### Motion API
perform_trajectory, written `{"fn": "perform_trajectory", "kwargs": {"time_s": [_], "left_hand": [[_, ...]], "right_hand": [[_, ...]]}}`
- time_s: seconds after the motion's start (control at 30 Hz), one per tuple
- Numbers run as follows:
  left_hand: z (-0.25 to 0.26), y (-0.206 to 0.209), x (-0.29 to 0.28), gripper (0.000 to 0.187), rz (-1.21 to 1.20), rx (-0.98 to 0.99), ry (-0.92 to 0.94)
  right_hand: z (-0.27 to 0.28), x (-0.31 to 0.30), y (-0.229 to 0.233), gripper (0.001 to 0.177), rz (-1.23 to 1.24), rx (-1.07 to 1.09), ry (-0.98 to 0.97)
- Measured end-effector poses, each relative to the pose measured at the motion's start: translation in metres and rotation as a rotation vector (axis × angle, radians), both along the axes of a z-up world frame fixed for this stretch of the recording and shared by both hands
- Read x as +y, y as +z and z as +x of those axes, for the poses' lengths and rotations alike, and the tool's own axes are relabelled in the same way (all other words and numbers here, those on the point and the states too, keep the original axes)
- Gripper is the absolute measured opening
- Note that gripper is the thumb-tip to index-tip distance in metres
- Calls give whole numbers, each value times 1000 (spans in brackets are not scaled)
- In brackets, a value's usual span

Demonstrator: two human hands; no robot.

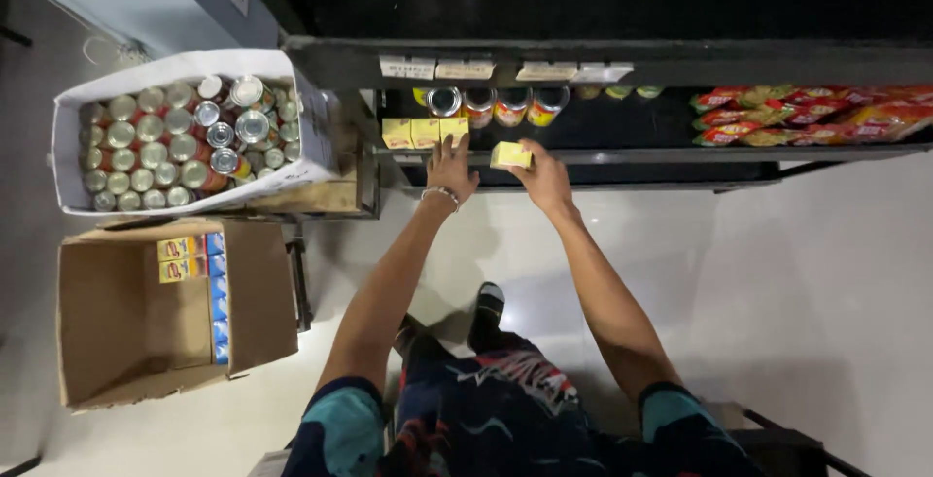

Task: The person repeatedly picks small yellow and blue cartons from a cardboard box and places them onto a lower shelf next to canned goods. The person handles the cartons one at a time, arranging them in rows on the shelf.

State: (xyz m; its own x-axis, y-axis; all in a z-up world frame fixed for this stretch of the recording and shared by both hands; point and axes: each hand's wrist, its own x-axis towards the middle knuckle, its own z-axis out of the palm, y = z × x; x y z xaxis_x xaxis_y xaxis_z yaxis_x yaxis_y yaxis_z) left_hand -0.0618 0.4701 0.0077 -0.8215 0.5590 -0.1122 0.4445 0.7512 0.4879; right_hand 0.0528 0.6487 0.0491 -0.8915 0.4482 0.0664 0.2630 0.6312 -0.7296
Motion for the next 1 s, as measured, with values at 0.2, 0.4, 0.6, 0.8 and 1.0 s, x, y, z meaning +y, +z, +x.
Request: {"fn": "perform_trajectory", "kwargs": {"time_s": [0.2, 0.4, 0.6, 0.8, 1.0], "left_hand": [[-60, -43, 27, 84, -318, 133, -171], [-106, -146, 32, 57, -379, 295, -269], [-104, -101, 31, 45, -388, 211, -137], [-107, -94, 13, 52, -253, 269, -149], [-126, -124, 2, 44, -248, 175, -162]], "right_hand": [[-49, 18, -32, 53, -98, -57, -4], [-67, 30, -85, 52, -103, -11, 48], [-82, 28, -62, 60, -114, -126, 76], [-100, 16, -69, 65, -34, -201, 101], [-112, 7, -109, 61, -57, -255, 139]]}}
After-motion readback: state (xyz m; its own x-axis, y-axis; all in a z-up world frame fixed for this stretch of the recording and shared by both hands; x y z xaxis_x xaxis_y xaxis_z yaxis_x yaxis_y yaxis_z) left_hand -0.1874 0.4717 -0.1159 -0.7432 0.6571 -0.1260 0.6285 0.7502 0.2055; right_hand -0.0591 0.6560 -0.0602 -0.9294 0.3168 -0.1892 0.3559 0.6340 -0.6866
